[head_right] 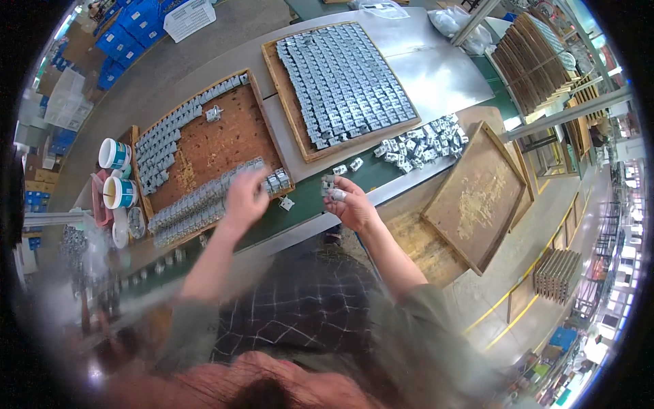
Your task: Manually assemble small electronic components on a production line.
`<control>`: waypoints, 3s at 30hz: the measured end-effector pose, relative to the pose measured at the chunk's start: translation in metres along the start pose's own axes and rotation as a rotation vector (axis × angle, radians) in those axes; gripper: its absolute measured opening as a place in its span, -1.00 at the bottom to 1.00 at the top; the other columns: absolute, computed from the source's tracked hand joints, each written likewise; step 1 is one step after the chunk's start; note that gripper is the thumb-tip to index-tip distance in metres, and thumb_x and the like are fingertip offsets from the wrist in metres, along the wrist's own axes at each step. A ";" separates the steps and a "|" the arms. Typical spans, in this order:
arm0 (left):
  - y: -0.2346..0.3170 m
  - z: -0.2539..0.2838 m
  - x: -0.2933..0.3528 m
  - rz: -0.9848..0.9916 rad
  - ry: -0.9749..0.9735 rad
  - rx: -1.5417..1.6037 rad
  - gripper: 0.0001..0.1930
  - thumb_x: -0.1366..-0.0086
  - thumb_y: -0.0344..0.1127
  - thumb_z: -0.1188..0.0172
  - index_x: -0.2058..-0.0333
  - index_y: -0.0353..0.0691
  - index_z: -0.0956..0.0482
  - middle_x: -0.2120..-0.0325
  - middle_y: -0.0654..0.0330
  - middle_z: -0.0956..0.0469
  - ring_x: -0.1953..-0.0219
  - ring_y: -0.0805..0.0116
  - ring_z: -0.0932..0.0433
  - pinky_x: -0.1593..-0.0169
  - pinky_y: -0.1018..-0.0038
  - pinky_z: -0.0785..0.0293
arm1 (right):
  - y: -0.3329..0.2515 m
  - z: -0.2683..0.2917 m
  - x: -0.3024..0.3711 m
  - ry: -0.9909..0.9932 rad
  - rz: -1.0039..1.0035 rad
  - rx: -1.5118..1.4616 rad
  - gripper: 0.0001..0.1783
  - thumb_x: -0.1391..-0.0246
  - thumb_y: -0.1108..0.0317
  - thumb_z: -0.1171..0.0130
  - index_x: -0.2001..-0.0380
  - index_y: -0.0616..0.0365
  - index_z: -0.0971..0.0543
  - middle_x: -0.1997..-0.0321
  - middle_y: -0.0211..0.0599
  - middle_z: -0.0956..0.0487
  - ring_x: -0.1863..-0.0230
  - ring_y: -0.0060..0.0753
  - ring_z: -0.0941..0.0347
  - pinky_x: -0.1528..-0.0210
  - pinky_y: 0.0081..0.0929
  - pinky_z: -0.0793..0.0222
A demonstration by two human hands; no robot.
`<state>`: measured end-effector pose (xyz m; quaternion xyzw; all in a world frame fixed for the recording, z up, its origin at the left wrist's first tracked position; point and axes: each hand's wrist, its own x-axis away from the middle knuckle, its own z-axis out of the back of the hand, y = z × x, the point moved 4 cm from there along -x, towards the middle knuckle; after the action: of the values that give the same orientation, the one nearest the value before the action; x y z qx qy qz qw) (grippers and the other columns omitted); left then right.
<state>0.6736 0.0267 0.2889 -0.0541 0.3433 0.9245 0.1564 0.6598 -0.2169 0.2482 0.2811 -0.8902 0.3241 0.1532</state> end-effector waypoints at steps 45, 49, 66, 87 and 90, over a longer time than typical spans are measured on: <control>0.024 0.009 0.101 0.471 0.135 0.821 -0.60 -0.20 -0.34 -0.22 0.03 -0.41 -0.42 0.34 0.26 -0.51 0.38 0.61 -0.45 0.34 0.63 -0.41 | 0.072 -0.080 -0.017 -0.335 -0.196 0.618 -0.65 -0.02 0.45 -0.20 0.10 0.15 -0.38 0.31 -0.32 -0.54 0.39 -0.49 -0.53 0.40 -0.58 -0.49; 0.018 0.024 0.103 0.459 0.061 0.592 -0.21 0.00 -0.21 -0.40 -0.13 -0.50 -0.24 0.13 0.00 -0.49 0.09 0.34 -0.49 0.00 0.44 -0.41 | 0.108 -0.086 -0.020 -0.298 -0.499 0.197 -0.70 -0.14 0.36 -0.06 0.07 0.16 -0.34 0.26 -0.30 -0.52 0.36 -0.43 -0.54 0.34 -0.48 -0.54; -0.063 0.097 0.173 0.579 0.384 0.377 -0.32 0.11 -0.34 -0.27 -0.09 -0.34 -0.38 0.32 0.05 -0.53 0.31 0.34 -0.53 0.21 0.44 -0.47 | 0.179 -0.212 -0.112 -0.841 -0.432 1.341 -0.33 -0.04 -0.27 -0.03 0.20 0.20 -0.48 0.36 -0.29 -0.55 0.35 -0.45 -0.51 0.47 -0.44 -0.45; -0.089 0.089 0.085 0.567 0.318 0.817 -0.62 -0.17 -0.36 -0.23 0.05 -0.36 -0.47 0.33 0.27 -0.49 0.28 0.57 -0.46 0.19 0.62 -0.39 | 0.041 -0.163 -0.171 -0.085 0.127 0.205 -0.55 -0.04 0.50 -0.10 -0.06 0.22 -0.37 0.09 -0.21 -0.47 0.16 -0.38 -0.44 0.20 -0.50 -0.40; -0.079 0.069 0.029 0.454 0.262 0.886 -0.58 -0.15 -0.37 -0.25 0.02 -0.39 -0.45 0.25 0.23 -0.51 0.25 0.55 -0.47 0.18 0.61 -0.41 | 0.009 -0.100 -0.128 -0.014 0.272 0.132 -0.60 -0.07 0.48 -0.05 -0.02 0.19 -0.38 0.10 -0.23 -0.47 0.17 -0.38 -0.43 0.22 -0.53 -0.39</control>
<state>0.6726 0.1356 0.2868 -0.0222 0.7219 0.6864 -0.0846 0.7652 -0.0935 0.2603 0.1698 -0.8978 0.3978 0.0826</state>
